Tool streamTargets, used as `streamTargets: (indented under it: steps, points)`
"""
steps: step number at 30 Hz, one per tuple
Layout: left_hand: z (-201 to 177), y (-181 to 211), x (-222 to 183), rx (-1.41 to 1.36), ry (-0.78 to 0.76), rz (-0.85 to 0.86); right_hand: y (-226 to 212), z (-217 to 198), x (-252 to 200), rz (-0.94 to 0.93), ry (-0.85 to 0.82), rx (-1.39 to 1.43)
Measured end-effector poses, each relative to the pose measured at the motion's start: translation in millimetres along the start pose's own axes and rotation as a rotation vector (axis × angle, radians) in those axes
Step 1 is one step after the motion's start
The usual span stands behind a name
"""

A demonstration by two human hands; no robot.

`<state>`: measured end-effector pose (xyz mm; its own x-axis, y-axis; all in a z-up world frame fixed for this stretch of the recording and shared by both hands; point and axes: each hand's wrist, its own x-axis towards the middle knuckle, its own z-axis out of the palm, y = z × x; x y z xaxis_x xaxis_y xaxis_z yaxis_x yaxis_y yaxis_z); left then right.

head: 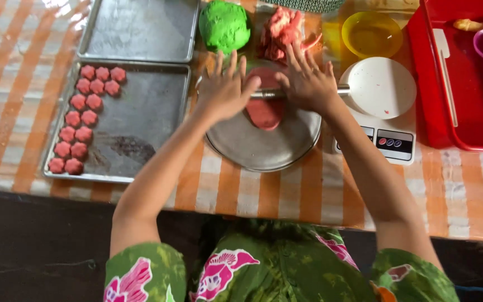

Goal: Shaping pink dough into star-shaped pieces using a rolling pin and a cutter, then placing them on a baking tray.

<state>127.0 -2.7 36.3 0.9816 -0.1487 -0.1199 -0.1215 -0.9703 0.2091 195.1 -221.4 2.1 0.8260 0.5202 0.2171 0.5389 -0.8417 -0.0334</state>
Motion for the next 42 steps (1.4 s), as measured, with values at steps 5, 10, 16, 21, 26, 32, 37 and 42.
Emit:
streamTargets:
  steps: [5,10,16,21,26,32,37,42]
  points:
    - [-16,-5,29,-0.172,-0.025,-0.124,-9,-37,21,0.201,-0.271,0.207]
    - [27,-39,73,-0.044,0.474,-0.135,-2,-30,39,0.284,-0.077,0.18]
    - [36,-52,107,0.03,0.582,-0.213,17,-6,66,0.362,-0.061,0.263]
    - [42,-61,125,0.102,0.686,-0.258,21,-6,76,0.415,-0.055,0.312]
    - [39,-51,98,0.094,0.643,-0.169,14,-13,63,0.382,-0.052,0.249]
    - [49,-39,63,0.042,0.494,-0.177,-4,-30,29,0.355,-0.177,0.212]
    - [38,-30,38,-0.237,0.169,-0.119,-5,-23,12,0.248,-0.131,0.18]
    - [47,-31,22,-0.14,0.224,-0.043,-2,-14,0,0.196,-0.133,0.128]
